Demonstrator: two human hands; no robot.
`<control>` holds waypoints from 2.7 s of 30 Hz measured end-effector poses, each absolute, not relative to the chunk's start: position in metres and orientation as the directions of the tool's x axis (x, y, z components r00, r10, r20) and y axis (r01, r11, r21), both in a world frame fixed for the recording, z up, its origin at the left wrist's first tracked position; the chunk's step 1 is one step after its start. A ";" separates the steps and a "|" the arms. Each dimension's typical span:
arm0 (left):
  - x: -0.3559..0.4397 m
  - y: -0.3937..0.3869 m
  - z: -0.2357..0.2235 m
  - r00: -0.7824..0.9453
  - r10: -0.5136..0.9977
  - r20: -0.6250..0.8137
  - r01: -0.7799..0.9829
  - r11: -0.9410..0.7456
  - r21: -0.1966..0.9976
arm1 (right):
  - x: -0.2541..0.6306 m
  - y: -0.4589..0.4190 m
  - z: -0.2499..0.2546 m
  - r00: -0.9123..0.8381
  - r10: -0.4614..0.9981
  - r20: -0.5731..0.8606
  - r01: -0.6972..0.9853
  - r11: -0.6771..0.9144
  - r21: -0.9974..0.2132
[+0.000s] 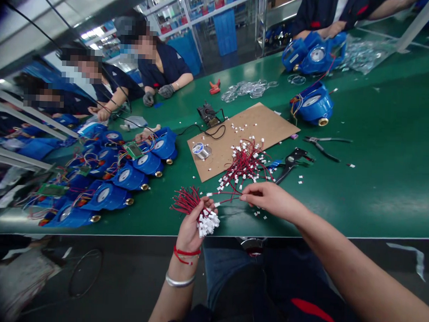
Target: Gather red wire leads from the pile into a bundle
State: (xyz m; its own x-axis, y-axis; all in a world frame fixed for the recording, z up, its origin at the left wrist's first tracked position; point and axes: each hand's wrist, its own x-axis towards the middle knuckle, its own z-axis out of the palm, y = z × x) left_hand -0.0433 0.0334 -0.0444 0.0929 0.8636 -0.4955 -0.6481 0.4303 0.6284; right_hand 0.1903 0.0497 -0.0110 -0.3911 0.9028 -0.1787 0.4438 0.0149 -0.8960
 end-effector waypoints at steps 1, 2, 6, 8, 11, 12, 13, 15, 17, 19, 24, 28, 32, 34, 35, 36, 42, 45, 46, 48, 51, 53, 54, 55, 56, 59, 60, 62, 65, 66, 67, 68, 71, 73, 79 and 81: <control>-0.048 0.035 -0.043 0.085 0.869 -0.487 -0.629 0.426 0.650 | 0.191 0.049 -0.008 -0.424 0.886 -0.186 0.461 0.035 -0.887; -0.051 0.037 -0.041 0.089 0.877 -0.472 -0.604 0.424 0.675 | 0.191 0.048 -0.005 -0.458 0.867 -0.196 0.478 0.055 -0.876; -0.055 0.034 -0.033 0.293 0.849 -0.440 -0.455 0.528 0.717 | 0.189 0.050 0.003 -0.560 0.806 -0.190 0.572 0.211 -0.792; -0.050 0.028 -0.030 0.425 0.781 -0.457 -0.354 0.608 0.711 | 0.184 0.053 0.005 -0.568 0.813 -0.133 0.620 0.316 -0.718; -0.042 0.019 -0.031 0.539 0.705 -0.461 -0.263 0.661 0.703 | 0.176 0.057 0.004 -0.566 0.823 -0.053 0.652 0.406 -0.641; -0.039 0.017 -0.032 0.560 0.696 -0.450 -0.266 0.665 0.698 | 0.174 0.058 0.004 -0.565 0.824 -0.043 0.651 0.413 -0.637; -0.037 0.015 -0.033 0.575 0.693 -0.436 -0.284 0.668 0.687 | 0.172 0.059 0.003 -0.562 0.826 -0.039 0.646 0.409 -0.645; -0.035 0.013 -0.036 0.570 0.710 -0.414 -0.349 0.665 0.660 | 0.170 0.060 0.001 -0.548 0.835 -0.054 0.615 0.358 -0.702; -0.037 0.015 -0.039 0.536 0.738 -0.411 -0.423 0.656 0.626 | 0.171 0.062 -0.001 -0.504 0.860 -0.082 0.548 0.246 -0.799; -0.041 0.019 -0.042 0.469 0.781 -0.412 -0.521 0.622 0.585 | 0.174 0.063 -0.004 -0.396 0.914 -0.091 0.443 0.104 -0.890; -0.044 0.027 -0.052 0.183 0.892 -0.413 -0.717 0.408 0.565 | 0.160 0.055 -0.016 -0.129 0.991 -0.041 0.346 0.006 -0.938; -0.027 0.017 -0.054 0.161 0.884 -0.438 -0.634 0.433 0.641 | 0.124 0.041 -0.027 -0.289 0.956 0.058 0.294 0.146 -0.944; -0.024 0.010 -0.053 0.213 0.868 -0.448 -0.587 0.480 0.652 | 0.111 0.042 -0.037 -0.365 0.928 0.069 0.288 0.183 -0.940; -0.034 0.012 -0.052 0.227 0.876 -0.426 -0.599 0.470 0.648 | 0.119 0.049 -0.046 -0.401 0.908 0.120 0.327 0.265 -0.907; -0.041 0.014 -0.051 0.212 0.888 -0.409 -0.617 0.446 0.649 | 0.125 0.054 -0.052 -0.395 0.907 0.146 0.386 0.308 -0.870; -0.047 0.016 -0.051 0.187 0.901 -0.392 -0.637 0.415 0.650 | 0.132 0.058 -0.059 -0.379 0.910 0.168 0.470 0.346 -0.812; -0.061 0.020 -0.055 0.140 0.912 -0.385 -0.698 0.367 0.615 | 0.153 0.078 -0.081 -0.467 0.870 0.159 0.734 0.482 -0.479; -0.054 0.018 -0.063 0.186 0.886 -0.424 -0.719 0.417 0.556 | 0.159 0.085 -0.072 -0.534 0.834 0.139 0.691 0.525 -0.497; -0.052 0.018 -0.065 0.200 0.877 -0.436 -0.723 0.432 0.539 | 0.162 0.087 -0.068 -0.543 0.828 0.138 0.686 0.532 -0.496; -0.049 0.017 -0.070 0.222 0.862 -0.456 -0.723 0.459 0.516 | 0.166 0.089 -0.065 -0.564 0.814 0.135 0.691 0.556 -0.462; -0.046 0.018 -0.072 0.238 0.854 -0.463 -0.722 0.474 0.504 | 0.169 0.090 -0.068 -0.614 0.784 0.089 0.700 0.594 -0.396; -0.046 0.018 -0.071 0.243 0.854 -0.460 -0.720 0.477 0.504 | 0.169 0.089 -0.071 -0.632 0.773 0.055 0.698 0.599 -0.392; -0.046 0.018 -0.070 0.246 0.854 -0.458 -0.718 0.478 0.506 | 0.169 0.089 -0.071 -0.640 0.767 0.046 0.690 0.599 -0.406; -0.046 0.018 -0.069 0.247 0.855 -0.455 -0.717 0.477 0.508 | 0.169 0.089 -0.070 -0.653 0.756 0.039 0.671 0.602 -0.433; -0.046 0.018 -0.069 0.245 0.856 -0.454 -0.716 0.476 0.511 | 0.169 0.088 -0.067 -0.669 0.742 0.038 0.642 0.603 -0.474; -0.045 0.016 -0.067 0.202 0.859 -0.470 -0.710 0.460 0.534 | 0.167 0.084 -0.052 -0.659 0.747 0.088 0.549 0.558 -0.622; -0.044 0.016 -0.066 0.177 0.859 -0.480 -0.706 0.451 0.546 | 0.166 0.080 -0.045 -0.621 0.775 0.116 0.530 0.525 -0.666; -0.040 0.017 -0.063 0.132 0.861 -0.492 -0.699 0.432 0.569 | 0.162 0.070 -0.032 -0.514 0.842 0.162 0.493 0.445 -0.748; -0.032 0.018 -0.059 0.094 0.893 -0.441 -0.706 0.372 0.603 | 0.152 0.052 -0.020 -0.374 0.907 0.194 0.337 0.328 -0.883; -0.029 0.018 -0.057 0.079 0.910 -0.408 -0.706 0.340 0.621 | 0.148 0.046 -0.020 -0.340 0.921 0.191 0.246 0.284 -0.927; -0.026 0.018 -0.056 0.066 0.924 -0.375 -0.699 0.311 0.643 | 0.145 0.041 -0.020 -0.318 0.931 0.180 0.149 0.236 -0.960; -0.023 0.017 -0.054 0.057 0.935 -0.349 -0.683 0.292 0.670 | 0.141 0.038 -0.022 -0.309 0.938 0.160 0.054 0.185 -0.981; -0.013 0.012 -0.050 0.076 0.946 -0.315 -0.602 0.296 0.741 | 0.136 0.032 -0.028 -0.334 0.937 0.101 -0.133 0.059 -0.989; -0.005 0.007 -0.047 0.106 0.943 -0.315 -0.571 0.317 0.757 | 0.136 0.032 -0.031 -0.341 0.935 0.094 -0.186 0.031 -0.982; 0.009 -0.004 -0.039 0.142 0.931 -0.336 -0.519 0.360 0.775 | 0.154 0.030 -0.033 -0.318 0.932 0.175 -0.186 0.120 -0.975; 0.008 -0.004 -0.037 0.129 0.928 -0.348 -0.526 0.362 0.770 | 0.169 0.031 -0.040 -0.286 0.937 0.202 -0.081 0.187 -0.979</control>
